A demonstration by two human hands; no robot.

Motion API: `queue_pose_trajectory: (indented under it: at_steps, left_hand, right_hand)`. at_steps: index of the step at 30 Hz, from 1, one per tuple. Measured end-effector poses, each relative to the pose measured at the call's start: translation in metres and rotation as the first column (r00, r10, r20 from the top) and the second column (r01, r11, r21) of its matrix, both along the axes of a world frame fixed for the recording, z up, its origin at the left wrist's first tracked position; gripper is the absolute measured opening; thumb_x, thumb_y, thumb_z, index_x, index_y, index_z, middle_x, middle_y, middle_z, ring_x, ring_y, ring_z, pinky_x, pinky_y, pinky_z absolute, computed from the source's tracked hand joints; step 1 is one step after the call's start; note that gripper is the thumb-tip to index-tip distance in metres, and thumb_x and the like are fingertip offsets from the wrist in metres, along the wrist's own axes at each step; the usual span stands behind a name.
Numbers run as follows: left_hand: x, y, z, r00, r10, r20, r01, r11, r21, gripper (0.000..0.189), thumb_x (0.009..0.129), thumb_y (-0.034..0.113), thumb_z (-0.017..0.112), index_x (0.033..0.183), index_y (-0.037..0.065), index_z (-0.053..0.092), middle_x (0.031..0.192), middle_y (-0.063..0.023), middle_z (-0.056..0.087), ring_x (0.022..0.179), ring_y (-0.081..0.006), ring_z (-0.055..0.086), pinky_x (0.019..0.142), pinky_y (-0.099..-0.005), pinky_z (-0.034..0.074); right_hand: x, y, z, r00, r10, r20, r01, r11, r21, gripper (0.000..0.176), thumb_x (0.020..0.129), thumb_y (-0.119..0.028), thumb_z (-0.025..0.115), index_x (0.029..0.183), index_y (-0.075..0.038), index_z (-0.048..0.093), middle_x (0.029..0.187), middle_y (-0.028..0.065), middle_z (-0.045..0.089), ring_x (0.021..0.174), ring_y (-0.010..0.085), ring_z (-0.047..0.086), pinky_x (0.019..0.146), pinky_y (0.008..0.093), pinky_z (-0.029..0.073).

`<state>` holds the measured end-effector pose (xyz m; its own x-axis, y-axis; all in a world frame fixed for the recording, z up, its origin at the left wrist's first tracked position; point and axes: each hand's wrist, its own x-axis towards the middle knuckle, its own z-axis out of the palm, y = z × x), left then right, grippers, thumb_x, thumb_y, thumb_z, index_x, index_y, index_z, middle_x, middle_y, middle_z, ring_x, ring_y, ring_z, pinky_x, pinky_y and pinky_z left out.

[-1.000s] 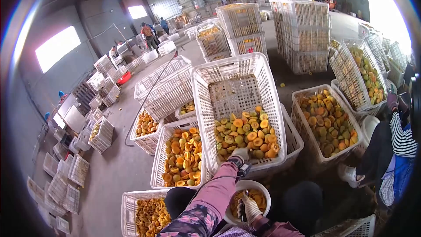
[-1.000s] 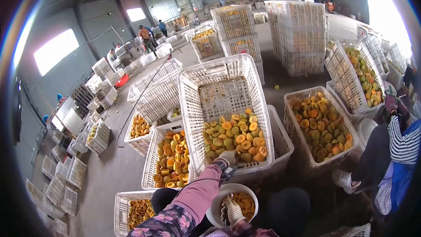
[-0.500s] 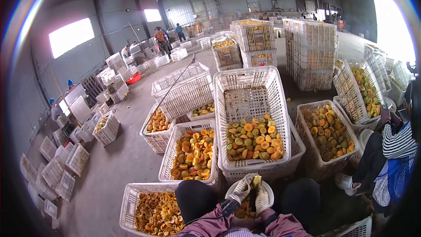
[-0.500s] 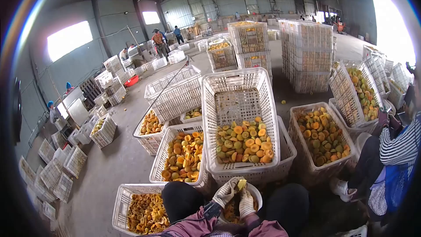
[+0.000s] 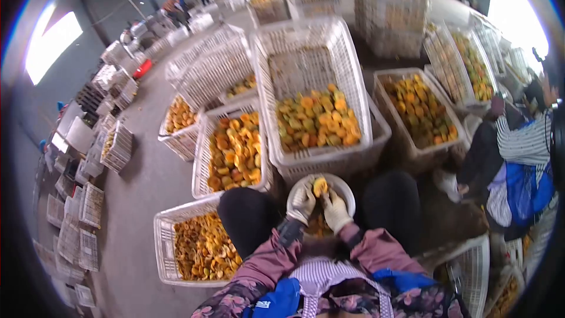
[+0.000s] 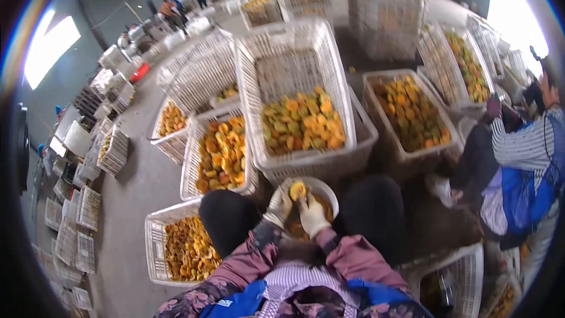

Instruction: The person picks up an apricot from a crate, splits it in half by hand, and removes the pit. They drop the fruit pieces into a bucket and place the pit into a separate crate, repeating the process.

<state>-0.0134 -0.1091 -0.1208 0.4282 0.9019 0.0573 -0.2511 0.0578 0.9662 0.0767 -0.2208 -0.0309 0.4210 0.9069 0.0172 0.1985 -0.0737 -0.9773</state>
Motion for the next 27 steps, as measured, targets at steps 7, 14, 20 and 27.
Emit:
queue_pose_trajectory:
  at_steps: [7,14,20,27]
  left_hand:
    - [0.008,-0.037,0.124,0.966,0.077,0.245,0.054,0.872,-0.486,0.037,0.096,0.031,0.039,0.085,0.000,0.056,0.076,-0.0115,0.062,0.068,-0.0207,0.059,0.066,-0.0292,0.049]
    - [0.010,-0.035,0.116,0.976,0.019,0.218,0.078,0.902,-0.426,0.037,0.096,0.033,0.040,0.087,0.000,0.055,0.078,-0.0113,0.060,0.066,-0.0191,0.058,0.064,-0.0282,0.049]
    - [0.002,-0.032,0.123,0.982,-0.154,0.111,0.182,0.931,-0.315,0.041,0.092,0.040,0.045,0.083,0.001,0.055,0.074,-0.0084,0.058,0.064,-0.0162,0.055,0.061,-0.0269,0.047]
    - [-0.002,-0.020,0.157,0.913,-0.389,-0.127,0.386,0.921,-0.044,0.021,0.086,0.020,0.047,0.074,0.004,0.054,0.070,-0.0063,0.056,0.067,-0.0169,0.056,0.061,-0.0268,0.045]
  right_hand:
    - [-0.007,-0.002,0.008,0.983,0.082,0.167,-0.056,0.986,-0.156,0.041,0.091,-0.031,0.045,0.117,0.001,0.047,0.093,0.0254,0.059,0.088,0.0419,0.056,0.074,0.0419,0.045]
    - [-0.016,0.002,-0.017,0.998,0.033,-0.048,-0.035,0.999,-0.038,0.039,0.091,-0.032,0.046,0.111,0.001,0.050,0.088,0.0234,0.061,0.081,0.0379,0.059,0.069,0.0394,0.047]
    - [-0.012,-0.011,0.001,0.826,0.206,-0.524,-0.267,0.963,-0.043,0.037,0.092,-0.029,0.045,0.115,0.000,0.051,0.103,0.0114,0.059,0.094,0.0235,0.055,0.081,0.0281,0.043]
    - [0.002,-0.024,0.062,0.406,0.131,-0.905,-0.597,0.787,-0.154,0.038,0.085,-0.051,0.051,0.074,-0.015,0.053,0.050,-0.0024,0.042,0.037,0.0098,0.034,0.036,0.0243,0.023]
